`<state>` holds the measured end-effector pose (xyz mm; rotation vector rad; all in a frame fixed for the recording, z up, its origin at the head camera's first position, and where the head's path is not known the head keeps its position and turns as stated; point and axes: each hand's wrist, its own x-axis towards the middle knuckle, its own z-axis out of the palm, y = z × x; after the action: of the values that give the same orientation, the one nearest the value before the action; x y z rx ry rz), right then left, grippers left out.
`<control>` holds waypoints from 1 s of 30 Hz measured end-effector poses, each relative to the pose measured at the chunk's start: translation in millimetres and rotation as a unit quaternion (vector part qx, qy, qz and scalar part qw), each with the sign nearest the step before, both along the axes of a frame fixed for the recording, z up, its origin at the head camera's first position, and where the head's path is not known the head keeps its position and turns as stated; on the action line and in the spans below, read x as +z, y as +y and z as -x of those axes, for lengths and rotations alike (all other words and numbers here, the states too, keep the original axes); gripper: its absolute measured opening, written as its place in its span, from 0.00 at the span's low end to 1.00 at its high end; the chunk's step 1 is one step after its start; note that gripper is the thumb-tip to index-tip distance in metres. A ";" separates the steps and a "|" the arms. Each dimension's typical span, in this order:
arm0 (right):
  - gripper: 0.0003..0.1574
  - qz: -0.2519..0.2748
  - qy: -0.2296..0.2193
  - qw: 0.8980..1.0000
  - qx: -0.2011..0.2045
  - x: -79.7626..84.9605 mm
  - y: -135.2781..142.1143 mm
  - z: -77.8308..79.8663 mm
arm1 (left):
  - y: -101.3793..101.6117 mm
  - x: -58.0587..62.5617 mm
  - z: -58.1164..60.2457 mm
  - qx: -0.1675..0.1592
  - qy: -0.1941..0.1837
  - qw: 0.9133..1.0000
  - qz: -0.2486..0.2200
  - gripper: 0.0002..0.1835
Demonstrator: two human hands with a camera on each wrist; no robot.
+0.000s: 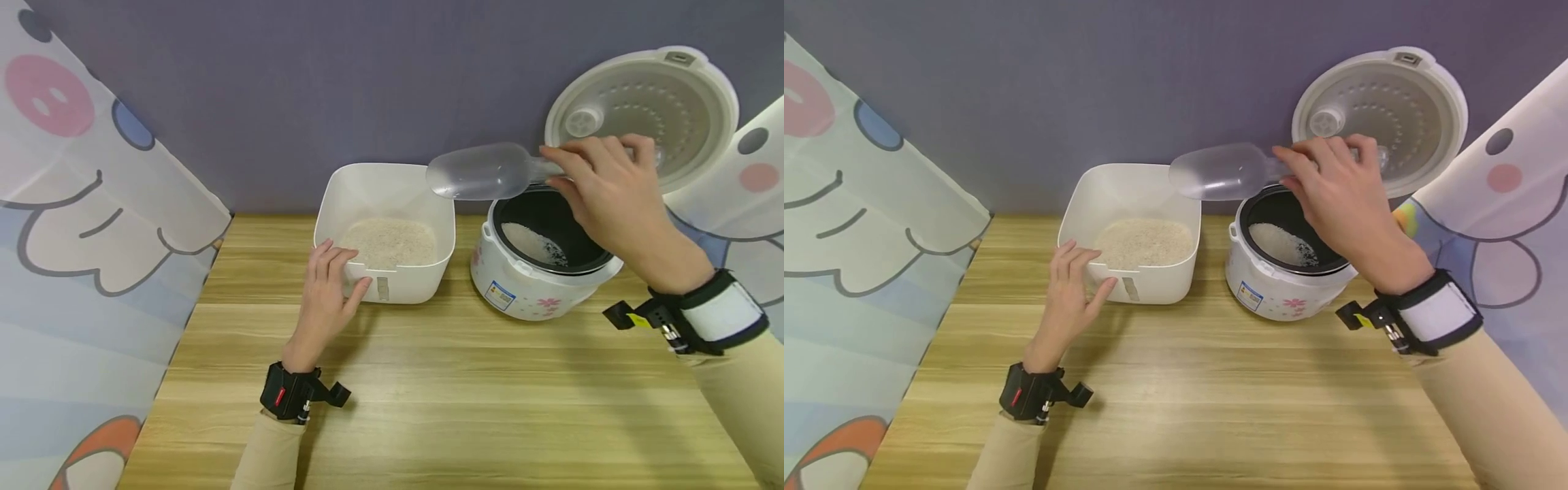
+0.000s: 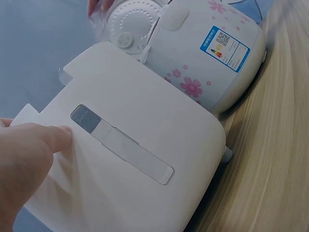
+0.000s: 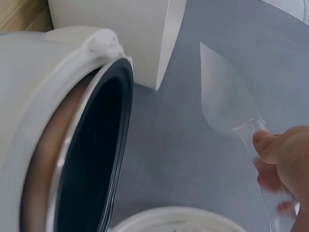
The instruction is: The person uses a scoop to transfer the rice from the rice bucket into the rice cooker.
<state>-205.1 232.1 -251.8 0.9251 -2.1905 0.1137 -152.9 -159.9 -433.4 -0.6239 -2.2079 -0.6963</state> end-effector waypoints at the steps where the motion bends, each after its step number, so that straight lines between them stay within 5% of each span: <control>1: 0.23 -0.004 0.000 1.000 0.004 -0.2 -3.6 2.8 | 0.1 0.1 0.1 0.000 0.000 1.000 0.001 0.26; 11: 0.20 -0.056 -0.008 0.997 0.051 -9.0 -52.3 25.8 | 0.2 0.8 -0.9 -0.003 -0.006 1.000 0.009 0.25; 30: 0.13 -0.205 -0.007 0.976 0.074 -35.9 -120.1 61.3 | 0.2 -1.0 -4.0 -0.002 0.000 1.000 0.000 0.26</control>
<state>-266.4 112.0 -287.7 1.3167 -2.1959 -0.2742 -148.9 -159.7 -434.4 -0.6280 -2.2068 -0.6970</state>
